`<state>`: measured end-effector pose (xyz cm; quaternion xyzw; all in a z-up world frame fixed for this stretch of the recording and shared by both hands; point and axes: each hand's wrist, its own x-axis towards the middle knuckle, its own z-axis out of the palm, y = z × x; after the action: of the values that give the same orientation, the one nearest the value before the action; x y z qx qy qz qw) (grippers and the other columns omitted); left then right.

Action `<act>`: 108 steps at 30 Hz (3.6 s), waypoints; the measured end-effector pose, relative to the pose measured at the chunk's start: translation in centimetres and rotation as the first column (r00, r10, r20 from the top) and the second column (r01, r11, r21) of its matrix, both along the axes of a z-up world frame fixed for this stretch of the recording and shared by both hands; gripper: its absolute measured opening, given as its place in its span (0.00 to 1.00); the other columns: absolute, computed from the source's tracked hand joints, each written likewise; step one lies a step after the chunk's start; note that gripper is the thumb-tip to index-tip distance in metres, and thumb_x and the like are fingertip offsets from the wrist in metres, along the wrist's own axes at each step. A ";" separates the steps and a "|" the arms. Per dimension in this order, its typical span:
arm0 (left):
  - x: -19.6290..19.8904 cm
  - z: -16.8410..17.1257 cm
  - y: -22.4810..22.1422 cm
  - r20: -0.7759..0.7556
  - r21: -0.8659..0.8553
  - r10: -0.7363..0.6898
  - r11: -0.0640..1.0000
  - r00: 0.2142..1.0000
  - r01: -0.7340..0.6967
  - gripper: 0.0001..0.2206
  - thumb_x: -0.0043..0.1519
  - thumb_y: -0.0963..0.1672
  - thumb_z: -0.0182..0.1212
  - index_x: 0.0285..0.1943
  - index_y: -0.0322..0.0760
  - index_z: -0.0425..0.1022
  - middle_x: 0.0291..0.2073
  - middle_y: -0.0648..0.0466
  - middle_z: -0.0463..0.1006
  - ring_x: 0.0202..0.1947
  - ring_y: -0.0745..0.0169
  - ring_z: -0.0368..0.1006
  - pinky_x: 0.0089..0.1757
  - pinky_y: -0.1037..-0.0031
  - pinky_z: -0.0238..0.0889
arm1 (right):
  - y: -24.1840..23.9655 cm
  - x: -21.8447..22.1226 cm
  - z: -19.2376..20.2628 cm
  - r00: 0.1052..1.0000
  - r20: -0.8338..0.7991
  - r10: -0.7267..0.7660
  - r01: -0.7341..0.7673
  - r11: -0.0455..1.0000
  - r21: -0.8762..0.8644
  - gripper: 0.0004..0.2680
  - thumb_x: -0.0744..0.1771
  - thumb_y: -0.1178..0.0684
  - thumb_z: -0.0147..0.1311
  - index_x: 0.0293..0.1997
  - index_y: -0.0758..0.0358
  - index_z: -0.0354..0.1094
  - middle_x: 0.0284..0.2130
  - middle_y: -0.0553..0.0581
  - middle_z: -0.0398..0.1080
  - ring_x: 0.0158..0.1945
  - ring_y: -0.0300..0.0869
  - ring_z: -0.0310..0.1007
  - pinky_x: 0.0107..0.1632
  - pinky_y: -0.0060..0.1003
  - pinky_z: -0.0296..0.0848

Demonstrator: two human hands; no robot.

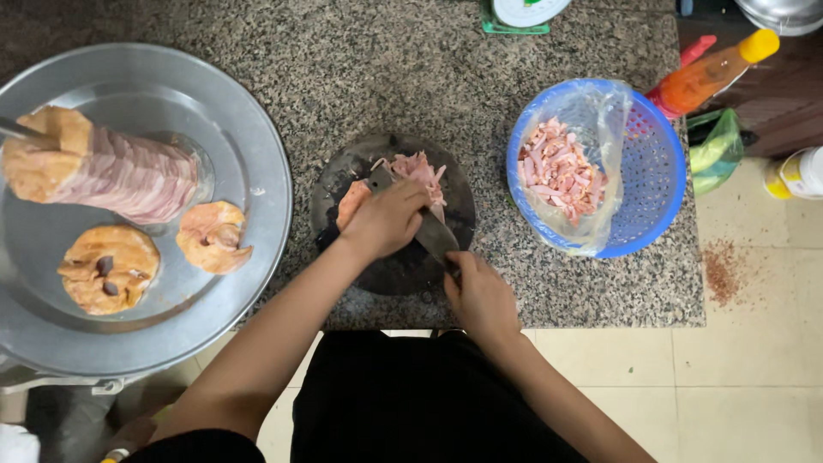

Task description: The person uses a knife to slice pieces of meat from a vertical rotisserie spit onto a tray and then finely chops the sliced meat on a cutting board.

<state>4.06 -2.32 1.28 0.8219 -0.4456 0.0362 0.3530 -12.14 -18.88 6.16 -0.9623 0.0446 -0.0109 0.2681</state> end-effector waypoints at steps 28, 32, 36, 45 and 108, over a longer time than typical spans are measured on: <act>-3.8 4.6 -0.6 -0.192 0.309 0.314 0.919 0.930 -0.246 0.63 0.31 0.49 0.87 0.73 0.31 0.42 0.73 0.29 0.46 0.70 0.27 0.46 0.62 0.52 0.49 | -6.3 -1.7 -3.6 0.880 -0.361 -0.308 0.470 0.672 0.573 0.11 0.69 0.55 0.39 0.54 0.62 0.67 0.25 0.58 0.72 0.23 0.42 0.69 0.28 0.38 0.71; -1.6 4.1 -2.3 -0.244 0.473 0.443 0.831 0.862 -0.293 0.73 0.27 0.49 0.89 0.78 0.39 0.31 0.74 0.30 0.32 0.74 0.27 0.41 0.66 0.56 0.49 | -6.6 0.4 -6.9 0.885 -0.398 -0.240 0.464 0.502 0.730 0.07 0.71 0.53 0.45 0.49 0.63 0.65 0.21 0.52 0.65 0.18 0.35 0.62 0.21 0.31 0.62; 0.5 2.8 -3.3 -0.327 0.513 0.593 0.766 0.736 -0.389 0.73 0.30 0.47 0.89 0.80 0.37 0.27 0.74 0.28 0.31 0.71 0.28 0.47 0.64 0.57 0.56 | -5.6 1.7 -7.8 0.907 -0.373 -0.196 0.415 0.572 0.707 0.07 0.70 0.53 0.49 0.46 0.67 0.65 0.21 0.55 0.65 0.20 0.37 0.62 0.22 0.34 0.60; 1.4 -0.8 -3.3 -0.430 0.386 0.527 0.841 0.734 -0.378 0.58 0.35 0.39 0.84 0.75 0.31 0.46 0.64 0.36 0.56 0.62 0.31 0.62 0.56 0.60 0.66 | -1.9 2.0 -5.7 0.972 -0.182 -0.150 0.209 0.905 0.371 0.09 0.69 0.50 0.52 0.49 0.65 0.69 0.34 0.69 0.76 0.36 0.58 0.77 0.41 0.47 0.73; -4.7 -1.1 2.6 -0.150 -0.240 0.590 0.756 0.793 -0.609 0.11 0.50 0.36 0.67 0.39 0.30 0.73 0.47 0.45 0.76 0.57 0.40 0.71 0.54 0.58 0.67 | 0.6 -2.8 2.4 0.929 -0.340 0.148 -0.213 0.963 -0.163 0.23 0.68 0.51 0.49 0.74 0.46 0.51 0.29 0.65 0.69 0.23 0.61 0.75 0.28 0.54 0.75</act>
<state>-0.69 0.27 0.18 0.8643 -0.1377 0.1822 0.4482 -14.91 -18.29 8.54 -0.9727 -0.0025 0.1679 0.1603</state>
